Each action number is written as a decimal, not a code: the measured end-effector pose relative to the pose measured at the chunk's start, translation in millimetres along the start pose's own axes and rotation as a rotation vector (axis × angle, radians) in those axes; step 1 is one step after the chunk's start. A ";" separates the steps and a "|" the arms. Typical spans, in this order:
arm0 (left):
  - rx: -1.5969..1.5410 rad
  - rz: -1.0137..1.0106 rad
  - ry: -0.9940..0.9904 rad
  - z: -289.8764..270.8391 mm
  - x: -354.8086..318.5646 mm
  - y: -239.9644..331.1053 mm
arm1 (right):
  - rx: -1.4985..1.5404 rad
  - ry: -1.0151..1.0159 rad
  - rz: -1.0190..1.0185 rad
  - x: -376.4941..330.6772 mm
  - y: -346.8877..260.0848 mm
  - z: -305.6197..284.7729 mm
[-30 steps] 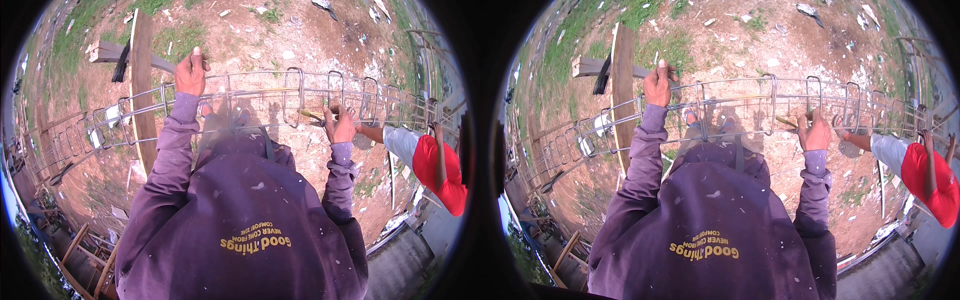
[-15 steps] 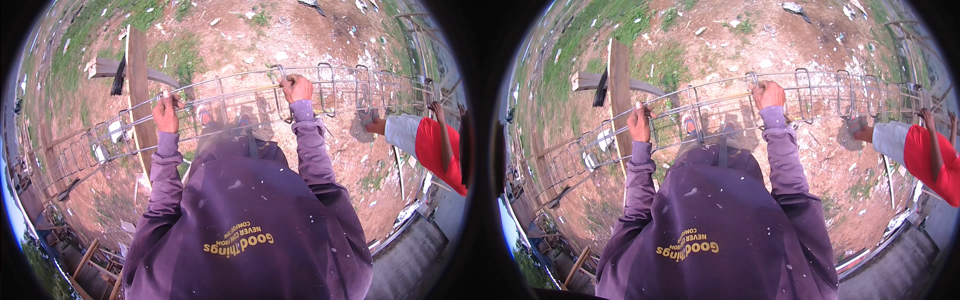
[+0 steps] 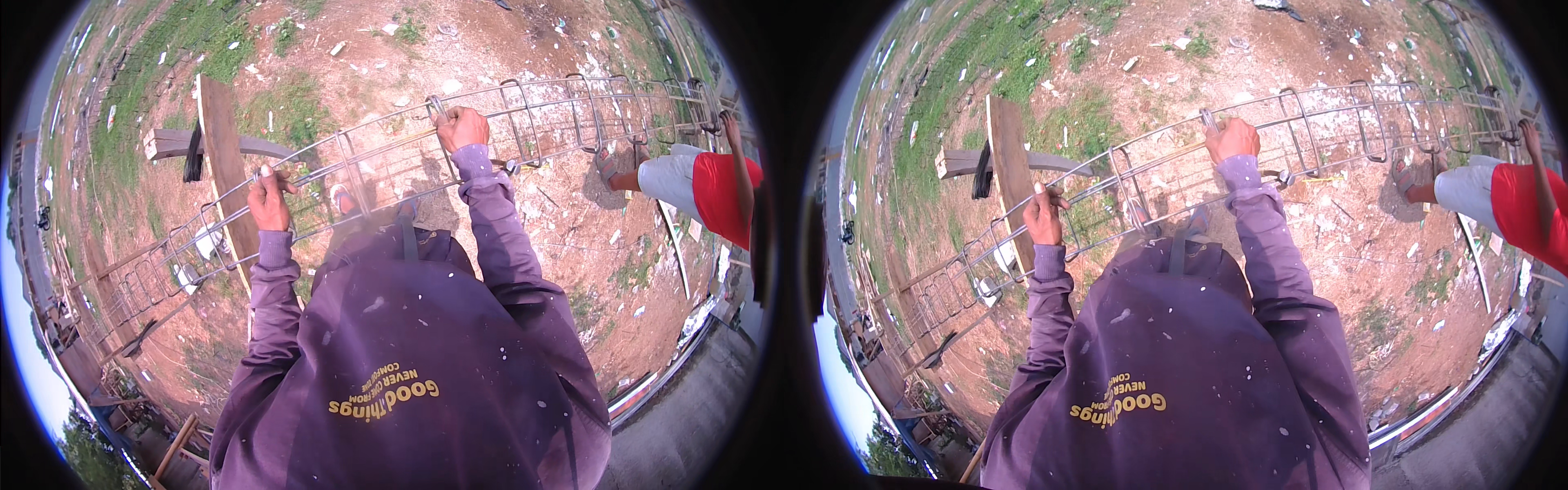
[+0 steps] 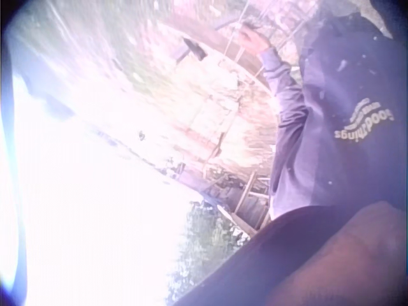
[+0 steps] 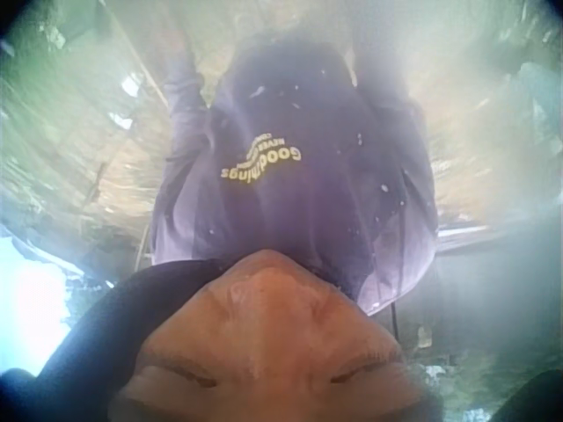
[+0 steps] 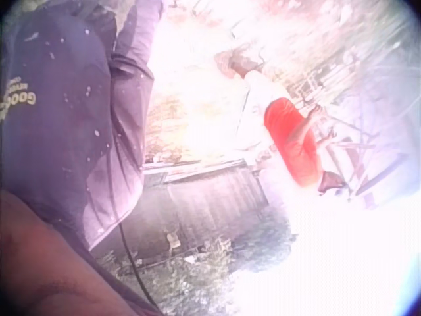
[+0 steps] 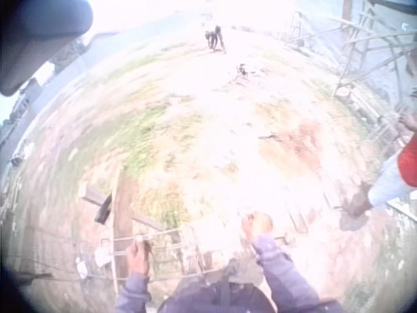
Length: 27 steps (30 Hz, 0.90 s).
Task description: The person uses pliers to twist wire ties around the intersections of a metal rebar cage, securing the grid structure. A coworker assists by holding the cage steady. The person repeatedly positions the wire and twists it to fasten the rebar bars together.
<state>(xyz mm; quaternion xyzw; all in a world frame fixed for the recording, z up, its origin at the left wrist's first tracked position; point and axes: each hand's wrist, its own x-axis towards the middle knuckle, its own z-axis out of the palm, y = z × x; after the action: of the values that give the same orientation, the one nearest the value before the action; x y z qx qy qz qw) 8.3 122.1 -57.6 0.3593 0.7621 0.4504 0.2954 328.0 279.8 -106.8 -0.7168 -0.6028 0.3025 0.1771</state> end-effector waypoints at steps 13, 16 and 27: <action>-0.261 0.151 0.135 12.5 -5.3 48.1 | 0.332 -0.169 -0.184 -61.5 -52.5 -26.5; -0.466 0.291 0.189 20.7 -1.6 66.4 | 0.698 -0.588 -0.449 -118.5 -102.8 -1.8; -1.220 0.079 -0.272 -12.5 18.7 112.5 | 0.524 -0.353 -0.904 -118.0 -111.9 2.8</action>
<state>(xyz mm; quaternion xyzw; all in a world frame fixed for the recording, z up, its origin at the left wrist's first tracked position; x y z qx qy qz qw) 19.7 169.2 46.5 0.2082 0.3095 0.7651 0.5248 230.9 188.5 -13.7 -0.2567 -0.7757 0.4520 0.3580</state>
